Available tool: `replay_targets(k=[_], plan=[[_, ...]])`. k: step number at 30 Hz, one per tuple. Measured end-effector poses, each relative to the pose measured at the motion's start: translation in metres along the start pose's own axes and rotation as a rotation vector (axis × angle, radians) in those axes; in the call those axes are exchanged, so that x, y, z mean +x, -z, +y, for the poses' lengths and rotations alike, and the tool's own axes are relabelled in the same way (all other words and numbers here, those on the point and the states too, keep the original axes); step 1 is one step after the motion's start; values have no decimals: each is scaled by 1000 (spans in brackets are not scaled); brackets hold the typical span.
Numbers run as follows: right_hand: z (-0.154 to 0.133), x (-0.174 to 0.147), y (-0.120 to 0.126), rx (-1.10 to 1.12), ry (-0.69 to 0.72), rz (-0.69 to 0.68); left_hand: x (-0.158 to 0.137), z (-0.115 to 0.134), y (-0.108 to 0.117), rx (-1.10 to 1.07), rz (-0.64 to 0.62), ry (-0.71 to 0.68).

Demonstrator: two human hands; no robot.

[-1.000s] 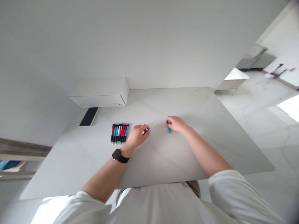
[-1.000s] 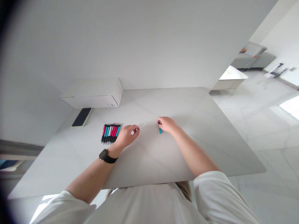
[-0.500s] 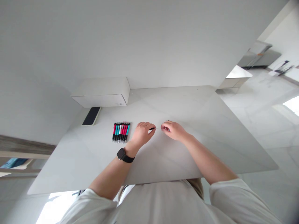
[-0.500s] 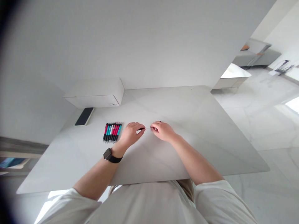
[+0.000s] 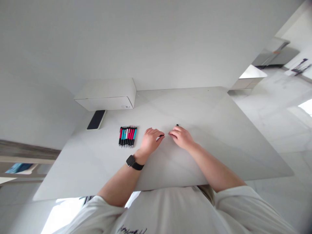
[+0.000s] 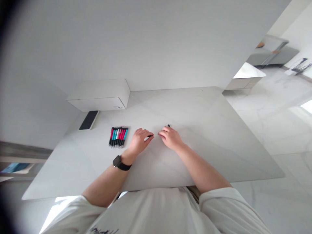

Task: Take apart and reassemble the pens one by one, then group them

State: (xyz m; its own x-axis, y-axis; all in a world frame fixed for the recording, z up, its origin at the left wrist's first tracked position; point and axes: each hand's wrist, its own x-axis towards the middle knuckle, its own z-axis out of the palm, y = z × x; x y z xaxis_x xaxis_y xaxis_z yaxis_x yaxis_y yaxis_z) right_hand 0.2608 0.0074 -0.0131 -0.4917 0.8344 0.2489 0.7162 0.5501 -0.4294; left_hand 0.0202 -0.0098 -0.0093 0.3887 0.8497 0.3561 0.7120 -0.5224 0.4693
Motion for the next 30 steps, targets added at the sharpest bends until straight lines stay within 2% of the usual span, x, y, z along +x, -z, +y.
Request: replay_targets(k=[8, 15, 21, 25, 27, 30], plan=[[11, -1, 8, 35, -41, 61, -3, -8, 6, -12, 50, 56], [16, -1, 14, 167, -128, 106, -1, -12, 6, -38, 77, 93], [17, 3, 12, 445, -222, 100, 0, -12, 6, -63, 70, 77], [26, 4, 6, 678, -400, 95, 0, -12, 8, -97, 98, 92], [32, 5, 5, 754, -470, 142, 0, -12, 10, -114, 121, 116], [41, 10, 13, 788, -492, 258, 0, -12, 13, -142, 148, 166]])
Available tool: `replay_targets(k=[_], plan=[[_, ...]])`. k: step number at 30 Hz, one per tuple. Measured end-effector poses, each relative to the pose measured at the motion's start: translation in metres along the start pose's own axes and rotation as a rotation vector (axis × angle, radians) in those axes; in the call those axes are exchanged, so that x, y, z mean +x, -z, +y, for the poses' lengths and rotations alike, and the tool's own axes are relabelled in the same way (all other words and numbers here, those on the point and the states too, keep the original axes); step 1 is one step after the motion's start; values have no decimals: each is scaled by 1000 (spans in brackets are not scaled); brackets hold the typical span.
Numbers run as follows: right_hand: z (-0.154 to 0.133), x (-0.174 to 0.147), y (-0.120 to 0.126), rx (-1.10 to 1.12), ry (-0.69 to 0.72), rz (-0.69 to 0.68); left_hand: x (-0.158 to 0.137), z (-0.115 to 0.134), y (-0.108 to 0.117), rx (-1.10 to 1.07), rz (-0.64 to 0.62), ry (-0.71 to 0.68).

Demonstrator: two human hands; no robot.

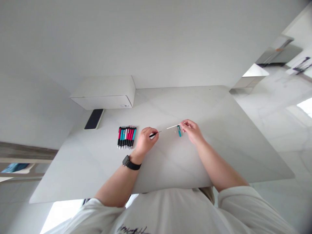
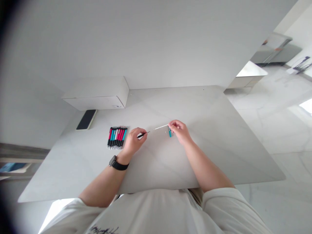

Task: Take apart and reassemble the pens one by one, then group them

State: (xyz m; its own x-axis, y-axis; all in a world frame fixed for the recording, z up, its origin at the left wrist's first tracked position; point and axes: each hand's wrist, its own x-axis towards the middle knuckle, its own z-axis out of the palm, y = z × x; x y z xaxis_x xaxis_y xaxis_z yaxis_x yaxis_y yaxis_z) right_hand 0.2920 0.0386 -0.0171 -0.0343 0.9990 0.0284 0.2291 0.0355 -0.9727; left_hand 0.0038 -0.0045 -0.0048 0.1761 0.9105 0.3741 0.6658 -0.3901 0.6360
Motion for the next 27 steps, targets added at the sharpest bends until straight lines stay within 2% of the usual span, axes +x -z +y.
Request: replay_targets(k=[4, 8, 10, 13, 15, 19, 27], plan=[[-15, 14, 13, -87, 0, 4, 0, -1, 1, -39, 18, 28], [-31, 30, 13, -361, -32, -218, 1, -1, 0, -50, 11, 28], [-37, 40, 5, -552, -74, -344, 1, -1, 0, -51, 5, 26], [-40, 56, -14, -802, -127, -441, 0, -1, 0, -49, -4, 25], [-39, 66, -27, -917, -145, -457, 0, -1, 0, -46, -9, 23], [-32, 77, -45, -997, -185, -430, 0, -2, 0, -35, -14, 11], [-31, 83, -51, -1090, -211, -378, 0, -7, -4, -46, -6, -35]])
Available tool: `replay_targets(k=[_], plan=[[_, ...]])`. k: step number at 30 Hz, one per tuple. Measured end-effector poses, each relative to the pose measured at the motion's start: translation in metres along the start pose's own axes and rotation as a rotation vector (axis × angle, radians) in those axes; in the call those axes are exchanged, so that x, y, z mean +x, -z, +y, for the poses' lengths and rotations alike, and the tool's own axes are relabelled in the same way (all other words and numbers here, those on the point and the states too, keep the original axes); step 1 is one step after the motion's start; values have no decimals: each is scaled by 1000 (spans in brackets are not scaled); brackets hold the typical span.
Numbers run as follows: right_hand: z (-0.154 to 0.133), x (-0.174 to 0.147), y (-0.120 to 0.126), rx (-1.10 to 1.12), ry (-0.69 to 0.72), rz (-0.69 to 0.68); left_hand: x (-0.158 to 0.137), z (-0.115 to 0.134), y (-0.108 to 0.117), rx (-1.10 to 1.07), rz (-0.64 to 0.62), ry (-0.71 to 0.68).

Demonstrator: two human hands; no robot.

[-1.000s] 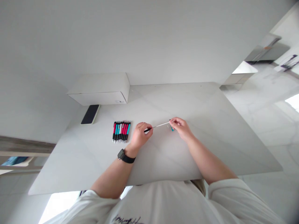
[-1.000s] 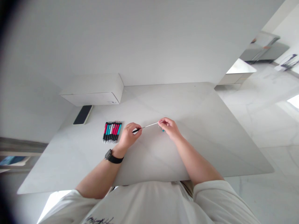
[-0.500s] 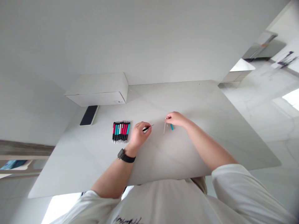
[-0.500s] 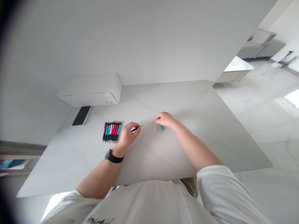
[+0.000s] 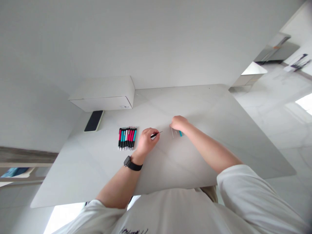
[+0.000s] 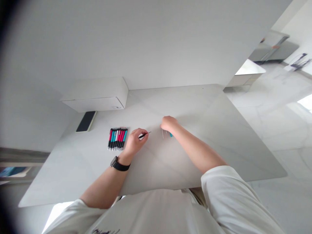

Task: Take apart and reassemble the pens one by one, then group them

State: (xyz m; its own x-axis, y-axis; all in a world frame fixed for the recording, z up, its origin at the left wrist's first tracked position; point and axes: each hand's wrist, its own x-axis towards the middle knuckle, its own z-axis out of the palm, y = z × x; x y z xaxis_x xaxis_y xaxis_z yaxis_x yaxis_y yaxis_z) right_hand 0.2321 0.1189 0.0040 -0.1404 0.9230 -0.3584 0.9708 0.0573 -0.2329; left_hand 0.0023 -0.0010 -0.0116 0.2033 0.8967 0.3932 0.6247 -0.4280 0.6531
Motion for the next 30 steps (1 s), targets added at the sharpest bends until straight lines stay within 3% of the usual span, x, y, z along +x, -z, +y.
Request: replay_targets(k=[4, 8, 13, 20, 30], plan=[[2, -21, 1, -18, 72, 79, 0, 0, 0, -3, 2, -1], [6, -59, -7, -4, 432, 456, 0, 0, -1, -1, 1, 7], [8, -91, -29, 16, 708, 571, 0, 1, -4, -2, -4, -10], [9, -99, -52, 92, 742, 628, -1, 4, -6, -14, -62, -73], [9, -101, -53, 256, 726, 644, -3, 7, -12, -28, -97, -125]])
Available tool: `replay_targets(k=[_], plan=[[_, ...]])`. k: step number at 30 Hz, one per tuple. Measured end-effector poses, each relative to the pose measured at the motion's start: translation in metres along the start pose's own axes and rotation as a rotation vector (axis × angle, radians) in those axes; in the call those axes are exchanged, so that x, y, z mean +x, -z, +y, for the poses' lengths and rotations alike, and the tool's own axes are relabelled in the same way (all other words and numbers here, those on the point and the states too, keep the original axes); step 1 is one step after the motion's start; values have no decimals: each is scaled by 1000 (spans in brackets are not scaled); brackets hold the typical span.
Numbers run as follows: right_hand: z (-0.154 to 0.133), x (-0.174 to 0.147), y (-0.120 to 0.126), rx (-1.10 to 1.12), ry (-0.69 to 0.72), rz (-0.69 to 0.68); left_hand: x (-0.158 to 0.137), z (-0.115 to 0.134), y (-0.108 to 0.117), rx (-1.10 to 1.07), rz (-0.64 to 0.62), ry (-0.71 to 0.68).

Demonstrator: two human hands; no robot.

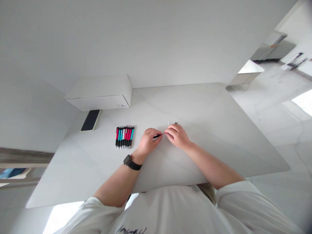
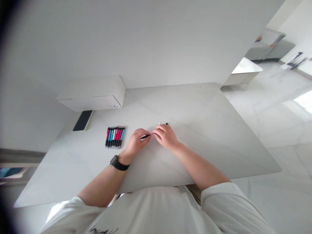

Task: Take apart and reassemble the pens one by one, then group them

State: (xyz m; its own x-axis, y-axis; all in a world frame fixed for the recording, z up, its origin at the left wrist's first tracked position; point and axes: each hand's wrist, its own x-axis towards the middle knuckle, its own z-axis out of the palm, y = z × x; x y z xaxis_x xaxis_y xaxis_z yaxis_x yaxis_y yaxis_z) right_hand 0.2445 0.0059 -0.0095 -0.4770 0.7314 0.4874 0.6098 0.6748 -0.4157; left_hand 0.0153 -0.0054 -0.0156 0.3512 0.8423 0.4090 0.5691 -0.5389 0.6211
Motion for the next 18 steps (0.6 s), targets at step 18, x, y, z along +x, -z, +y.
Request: replay_targets(k=[18], plan=[[49, 57, -15, -59, 27, -336, 1, -13, 10, -2, 126, 163]])
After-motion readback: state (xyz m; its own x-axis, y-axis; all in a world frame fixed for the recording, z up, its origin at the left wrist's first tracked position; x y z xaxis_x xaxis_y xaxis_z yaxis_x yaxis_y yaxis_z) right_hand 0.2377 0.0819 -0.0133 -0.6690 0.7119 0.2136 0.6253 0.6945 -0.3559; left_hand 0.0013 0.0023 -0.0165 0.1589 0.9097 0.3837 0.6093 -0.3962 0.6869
